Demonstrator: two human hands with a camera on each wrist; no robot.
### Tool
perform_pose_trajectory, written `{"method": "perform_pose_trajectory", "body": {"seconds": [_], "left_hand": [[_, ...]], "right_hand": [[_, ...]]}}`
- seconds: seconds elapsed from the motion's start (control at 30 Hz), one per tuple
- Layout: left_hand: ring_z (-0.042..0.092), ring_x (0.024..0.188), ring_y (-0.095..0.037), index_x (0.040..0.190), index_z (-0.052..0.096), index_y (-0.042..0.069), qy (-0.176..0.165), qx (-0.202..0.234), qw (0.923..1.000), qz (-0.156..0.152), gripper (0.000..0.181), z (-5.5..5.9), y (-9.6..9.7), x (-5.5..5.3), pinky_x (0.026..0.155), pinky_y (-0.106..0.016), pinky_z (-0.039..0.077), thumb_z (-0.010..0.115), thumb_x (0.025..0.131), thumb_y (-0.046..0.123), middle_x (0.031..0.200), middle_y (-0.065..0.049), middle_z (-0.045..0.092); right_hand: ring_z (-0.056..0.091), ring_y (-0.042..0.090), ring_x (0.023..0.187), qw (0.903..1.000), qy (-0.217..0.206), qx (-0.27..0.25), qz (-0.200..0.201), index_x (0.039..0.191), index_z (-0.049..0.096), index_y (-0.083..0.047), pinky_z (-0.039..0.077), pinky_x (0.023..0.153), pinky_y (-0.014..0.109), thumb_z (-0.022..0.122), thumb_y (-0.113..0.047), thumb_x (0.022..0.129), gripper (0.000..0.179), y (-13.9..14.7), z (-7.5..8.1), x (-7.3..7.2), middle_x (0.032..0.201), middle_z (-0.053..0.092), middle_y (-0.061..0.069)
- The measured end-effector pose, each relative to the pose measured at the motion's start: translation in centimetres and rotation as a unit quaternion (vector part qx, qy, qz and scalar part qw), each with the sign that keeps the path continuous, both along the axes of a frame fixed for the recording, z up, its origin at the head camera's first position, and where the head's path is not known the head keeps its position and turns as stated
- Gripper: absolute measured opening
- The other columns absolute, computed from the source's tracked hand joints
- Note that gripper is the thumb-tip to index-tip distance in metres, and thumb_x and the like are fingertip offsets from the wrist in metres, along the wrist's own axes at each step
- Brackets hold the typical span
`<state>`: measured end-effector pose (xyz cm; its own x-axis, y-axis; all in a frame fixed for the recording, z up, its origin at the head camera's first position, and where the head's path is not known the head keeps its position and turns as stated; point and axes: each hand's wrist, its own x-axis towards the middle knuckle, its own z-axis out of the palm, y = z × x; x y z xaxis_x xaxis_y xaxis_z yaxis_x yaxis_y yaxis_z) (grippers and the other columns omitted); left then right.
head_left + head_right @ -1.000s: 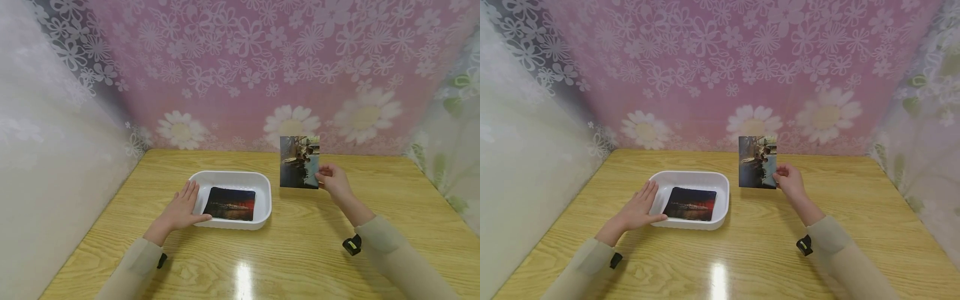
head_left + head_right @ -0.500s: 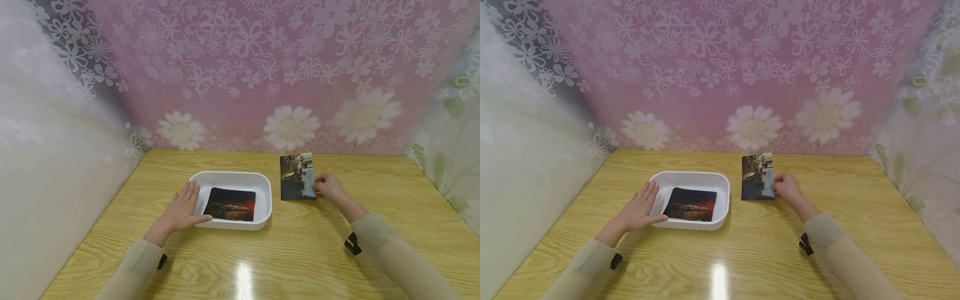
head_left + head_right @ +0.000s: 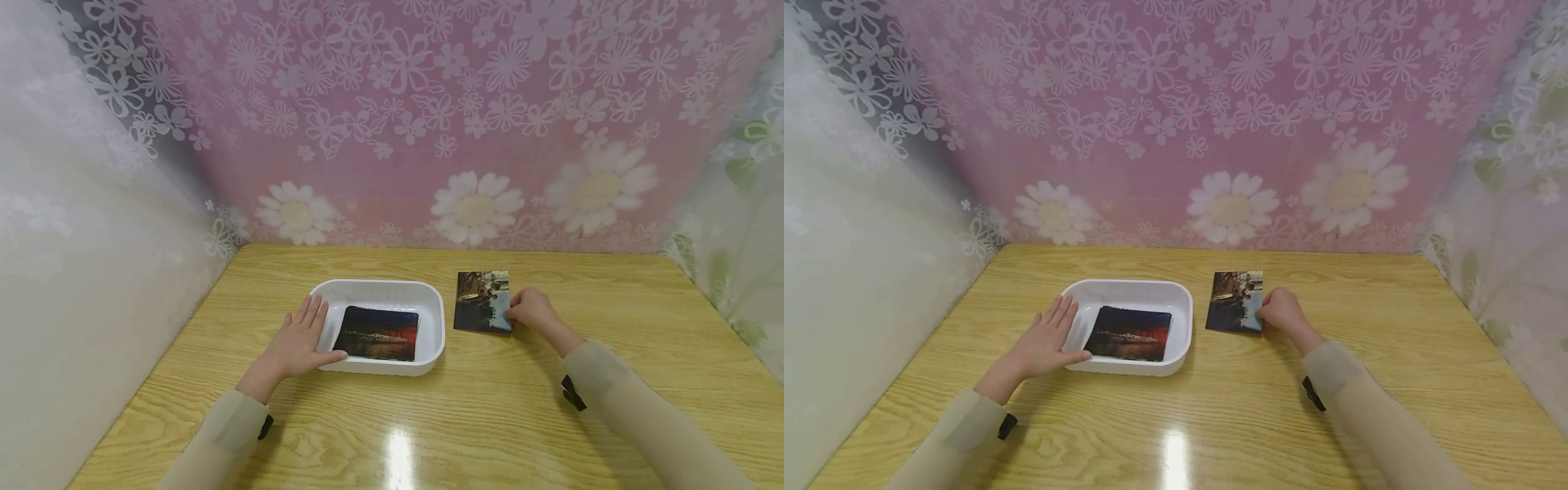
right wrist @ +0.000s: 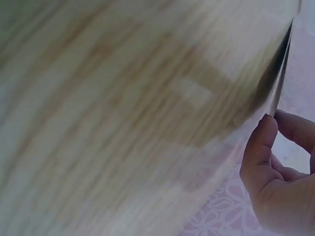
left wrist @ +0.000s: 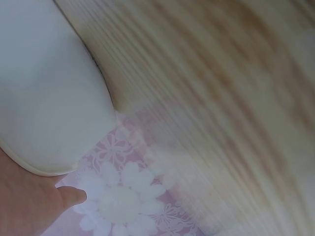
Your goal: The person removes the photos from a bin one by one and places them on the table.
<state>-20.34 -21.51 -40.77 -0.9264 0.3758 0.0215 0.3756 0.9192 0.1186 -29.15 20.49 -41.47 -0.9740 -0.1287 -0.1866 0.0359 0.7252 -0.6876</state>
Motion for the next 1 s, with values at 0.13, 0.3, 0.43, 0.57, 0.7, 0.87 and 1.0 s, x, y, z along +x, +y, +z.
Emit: {"method": "perform_pose_trajectory", "body": {"seconds": [0.13, 0.3, 0.43, 0.57, 0.7, 0.87, 1.0], "left_hand": [[-0.003, 0.132, -0.031, 0.141, 0.011, -0.001, -0.004, 0.0, 1.0, 0.001, 0.1, 0.01, 0.03, 0.02, 0.099, -0.057, 0.012, 0.037, 0.077, 0.071, 0.146, -0.017, 0.003], [-0.004, 0.132, -0.031, 0.141, 0.01, -0.001, -0.006, 0.002, 1.0, 0.002, 0.101, 0.04, 0.05, -0.03, 0.099, -0.056, 0.012, 0.035, 0.077, 0.072, 0.146, -0.017, 0.002], [-0.004, 0.132, -0.031, 0.141, 0.01, -0.001, -0.006, 0.002, 1.0, 0.004, 0.101, -0.01, 0.03, -0.09, 0.099, -0.056, 0.012, 0.035, 0.077, 0.072, 0.146, -0.017, 0.001], [-0.005, 0.132, -0.03, 0.141, 0.009, -0.001, -0.005, 0.002, 1.0, 0.005, 0.101, -0.11, -0.01, -0.15, 0.099, -0.056, 0.012, 0.036, 0.077, 0.072, 0.146, -0.017, 0.001], [-0.005, 0.132, -0.03, 0.141, 0.009, -0.001, -0.006, 0.003, 1.0, 0.005, 0.102, -0.2, -0.05, -0.14, 0.099, -0.056, 0.012, 0.035, 0.076, 0.073, 0.146, -0.016, 0.001], [-0.005, 0.132, -0.03, 0.141, 0.009, -0.001, -0.007, 0.005, 1.0, 0.005, 0.102, -0.29, -0.1, -0.13, 0.099, -0.056, 0.011, 0.036, 0.076, 0.072, 0.146, -0.017, 0.001], [-0.005, 0.132, -0.03, 0.141, 0.01, -0.002, -0.004, 0.005, 1.0, 0.004, 0.101, -0.28, -0.1, -0.09, 0.099, -0.057, 0.011, 0.037, 0.077, 0.071, 0.146, -0.017, 0.001]], "right_hand": [[0.024, 0.009, 0.038, 0.9999, 0.001, 0.013, 0.009, 0.05, 0.029, -0.015, 0.027, 0.044, 0.024, 0.061, -0.004, 0.079, 0.045, -0.01, -0.25, -0.16, 0.043, 0.022, -0.004], [0.026, 0.009, 0.038, 0.9991, -0.004, 0.038, 0.019, 0.049, 0.031, -0.014, 0.028, 0.043, 0.024, 0.062, -0.008, 0.079, 0.043, -0.13, -0.35, -0.26, 0.042, 0.026, -0.004], [0.026, 0.009, 0.038, 0.9979, 0.006, 0.06, 0.025, 0.05, 0.03, -0.015, 0.027, 0.044, 0.024, 0.063, -0.009, 0.078, 0.043, -0.21, -0.5, -0.6, 0.043, 0.026, -0.004], [0.024, 0.009, 0.038, 0.9973, 0.013, 0.066, 0.028, 0.051, 0.028, -0.015, 0.025, 0.043, 0.024, 0.063, -0.009, 0.077, 0.045, -0.32, -0.75, -0.87, 0.044, 0.024, -0.004], [0.021, 0.009, 0.039, 0.9963, 0.02, 0.076, 0.036, 0.051, 0.027, -0.016, 0.024, 0.043, 0.024, 0.061, -0.008, 0.078, 0.044, -0.5, -0.78, -0.81, 0.044, 0.022, -0.004], [0.016, 0.009, 0.041, 0.9909, 0.046, 0.116, 0.051, 0.05, 0.026, -0.016, 0.023, 0.046, 0.025, 0.059, -0.007, 0.077, 0.044, -0.75, -0.7, -0.77, 0.047, 0.017, -0.005], [0.015, 0.008, 0.042, 0.9877, 0.052, 0.136, 0.056, 0.05, 0.026, -0.016, 0.021, 0.045, 0.024, 0.06, -0.009, 0.077, 0.044, -0.85, -0.73, -0.72, 0.047, 0.017, -0.006]]}}
